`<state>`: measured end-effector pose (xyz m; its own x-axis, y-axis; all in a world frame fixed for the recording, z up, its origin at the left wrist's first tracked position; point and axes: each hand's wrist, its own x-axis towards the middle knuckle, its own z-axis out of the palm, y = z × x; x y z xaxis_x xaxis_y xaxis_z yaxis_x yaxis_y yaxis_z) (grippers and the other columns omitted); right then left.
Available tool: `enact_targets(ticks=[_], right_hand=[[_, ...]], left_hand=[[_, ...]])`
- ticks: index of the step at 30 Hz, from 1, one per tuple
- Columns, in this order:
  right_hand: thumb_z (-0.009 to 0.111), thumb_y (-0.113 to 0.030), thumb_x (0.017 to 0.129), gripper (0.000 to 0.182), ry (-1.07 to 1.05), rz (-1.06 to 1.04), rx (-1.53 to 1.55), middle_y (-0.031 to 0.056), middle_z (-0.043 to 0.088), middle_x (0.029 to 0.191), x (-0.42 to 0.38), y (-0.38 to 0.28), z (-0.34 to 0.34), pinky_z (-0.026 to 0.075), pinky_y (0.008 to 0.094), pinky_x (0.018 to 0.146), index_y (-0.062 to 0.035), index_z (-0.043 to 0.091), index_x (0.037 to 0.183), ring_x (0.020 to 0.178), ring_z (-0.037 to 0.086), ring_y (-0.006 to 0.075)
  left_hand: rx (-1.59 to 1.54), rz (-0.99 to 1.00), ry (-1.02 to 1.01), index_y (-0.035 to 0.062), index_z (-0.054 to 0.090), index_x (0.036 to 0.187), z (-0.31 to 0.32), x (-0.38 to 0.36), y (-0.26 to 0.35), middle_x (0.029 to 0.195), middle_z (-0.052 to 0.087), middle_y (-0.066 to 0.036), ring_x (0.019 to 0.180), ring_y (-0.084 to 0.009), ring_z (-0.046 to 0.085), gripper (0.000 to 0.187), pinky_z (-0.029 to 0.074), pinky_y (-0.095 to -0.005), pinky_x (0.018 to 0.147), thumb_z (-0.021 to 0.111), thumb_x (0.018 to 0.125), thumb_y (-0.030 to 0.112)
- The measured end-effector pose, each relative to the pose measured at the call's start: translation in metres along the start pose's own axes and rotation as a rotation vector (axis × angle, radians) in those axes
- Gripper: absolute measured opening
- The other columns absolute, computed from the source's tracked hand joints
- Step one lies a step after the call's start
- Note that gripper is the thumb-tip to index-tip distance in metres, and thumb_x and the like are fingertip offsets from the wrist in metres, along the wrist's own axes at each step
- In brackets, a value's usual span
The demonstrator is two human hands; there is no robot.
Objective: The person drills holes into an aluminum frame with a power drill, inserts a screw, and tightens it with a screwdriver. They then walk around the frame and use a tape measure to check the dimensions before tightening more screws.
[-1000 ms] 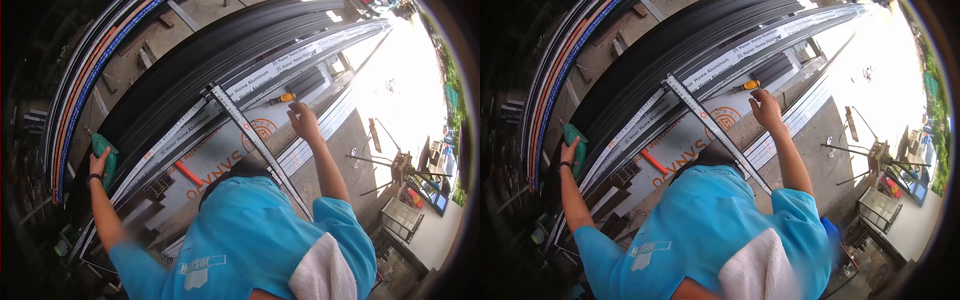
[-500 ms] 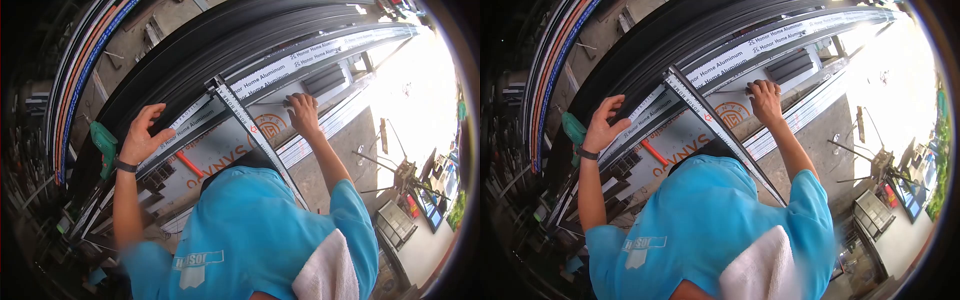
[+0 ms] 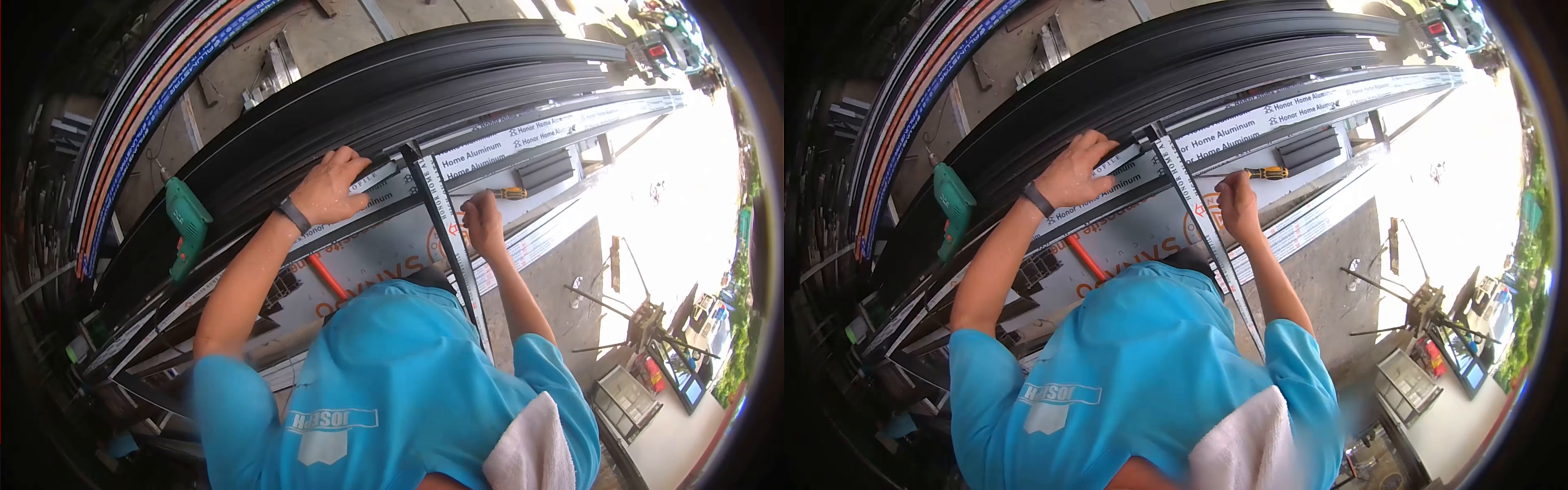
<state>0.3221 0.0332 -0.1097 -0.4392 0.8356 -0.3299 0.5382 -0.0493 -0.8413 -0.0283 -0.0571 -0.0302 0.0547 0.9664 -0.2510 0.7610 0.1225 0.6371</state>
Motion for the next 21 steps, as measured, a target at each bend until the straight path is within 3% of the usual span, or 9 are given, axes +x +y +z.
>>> enact_targets(ticks=[2, 3, 6, 7, 10, 12, 15, 18, 21], right_hand=[[0.049, -0.017, 0.109, 0.016, 0.036, -0.025, 0.206, 0.0072, 0.059, 0.094, 0.001, -0.032, -0.005, 0.049, 0.0275, 0.071, -0.0017, 0.051, 0.114, 0.078, 0.054, 0.0119], [0.048, -0.023, 0.111, 0.024, 0.009, -0.061, 0.265, 0.0023, 0.052, 0.091, 0.002, -0.051, -0.007, 0.047, 0.0261, 0.071, -0.0023, 0.054, 0.121, 0.077, 0.052, 0.0112], [0.047, -0.029, 0.112, 0.032, -0.121, -0.162, 0.176, 0.0022, 0.051, 0.089, 0.015, -0.099, -0.005, 0.045, 0.0275, 0.076, -0.0020, 0.053, 0.127, 0.082, 0.051, 0.0110], [0.059, -0.035, 0.105, 0.044, -0.125, -0.168, 0.255, 0.0031, 0.053, 0.093, 0.021, -0.106, 0.001, 0.044, 0.0297, 0.071, -0.0012, 0.053, 0.132, 0.081, 0.049, 0.0116], [0.070, -0.039, 0.097, 0.059, -0.255, -0.287, -0.087, 0.0046, 0.055, 0.093, 0.038, -0.138, -0.002, 0.046, 0.0305, 0.075, 0.0003, 0.053, 0.137, 0.083, 0.052, 0.0142], [0.078, -0.032, 0.086, 0.072, -0.328, -0.217, -0.022, 0.0136, 0.065, 0.103, 0.046, -0.147, 0.009, 0.051, 0.0363, 0.087, 0.0036, 0.051, 0.142, 0.096, 0.064, 0.0234], [0.070, -0.015, 0.079, 0.068, -0.326, -0.377, -0.054, 0.0235, 0.069, 0.115, 0.051, -0.148, 0.017, 0.051, 0.0414, 0.098, 0.0055, 0.054, 0.142, 0.109, 0.069, 0.0356], [0.065, -0.011, 0.078, 0.065, -0.385, -0.341, 0.057, 0.0236, 0.069, 0.113, 0.051, -0.143, 0.022, 0.051, 0.0408, 0.098, 0.0055, 0.056, 0.140, 0.108, 0.069, 0.0377], [0.066, -0.010, 0.075, 0.070, -0.382, -0.326, 0.016, 0.0202, 0.068, 0.103, 0.054, -0.139, 0.021, 0.053, 0.0399, 0.090, 0.0052, 0.056, 0.142, 0.098, 0.069, 0.0354]], left_hand=[[0.043, -0.015, -0.013, 0.0005, 0.059, 0.136, -0.003, -0.004, 0.007, 0.131, 0.056, -0.016, 0.124, -0.0368, 0.054, 0.060, 0.046, -0.0453, 0.109, 0.072, 0.082, 0.023], [0.018, -0.001, -0.006, 0.0006, 0.059, 0.136, -0.004, -0.006, 0.007, 0.132, 0.055, -0.016, 0.123, -0.0371, 0.054, 0.059, 0.046, -0.0457, 0.109, 0.072, 0.082, 0.022], [-0.012, 0.036, 0.056, 0.0004, 0.057, 0.136, -0.010, -0.011, 0.014, 0.133, 0.055, -0.018, 0.126, -0.0386, 0.053, 0.062, 0.045, -0.0473, 0.110, 0.073, 0.080, 0.021], [0.000, 0.051, 0.094, 0.0003, 0.056, 0.136, -0.012, -0.013, 0.015, 0.134, 0.055, -0.019, 0.128, -0.0387, 0.053, 0.063, 0.045, -0.0475, 0.110, 0.073, 0.079, 0.021], [-0.146, 0.027, 0.025, 0.0003, 0.054, 0.131, -0.035, -0.011, 0.028, 0.132, 0.054, -0.022, 0.126, -0.0418, 0.055, 0.063, 0.048, -0.0485, 0.106, 0.075, 0.075, 0.018], [-0.296, -0.060, -0.143, 0.0006, 0.053, 0.128, -0.048, -0.007, 0.035, 0.131, 0.054, -0.023, 0.122, -0.0434, 0.057, 0.061, 0.049, -0.0488, 0.103, 0.076, 0.074, 0.017], [-0.345, 0.007, -0.072, 0.0014, 0.052, 0.124, -0.043, -0.003, 0.035, 0.131, 0.054, -0.023, 0.119, -0.0444, 0.058, 0.058, 0.050, -0.0492, 0.101, 0.076, 0.072, 0.012], [-0.390, -0.021, -0.091, 0.0018, 0.051, 0.124, -0.040, 0.003, 0.040, 0.133, 0.052, -0.023, 0.122, -0.0452, 0.057, 0.058, 0.049, -0.0509, 0.103, 0.076, 0.072, 0.009], [-0.393, -0.054, -0.126, 0.0021, 0.051, 0.125, -0.038, 0.009, 0.034, 0.134, 0.050, -0.024, 0.124, -0.0461, 0.056, 0.059, 0.048, -0.0517, 0.105, 0.077, 0.073, 0.009]])
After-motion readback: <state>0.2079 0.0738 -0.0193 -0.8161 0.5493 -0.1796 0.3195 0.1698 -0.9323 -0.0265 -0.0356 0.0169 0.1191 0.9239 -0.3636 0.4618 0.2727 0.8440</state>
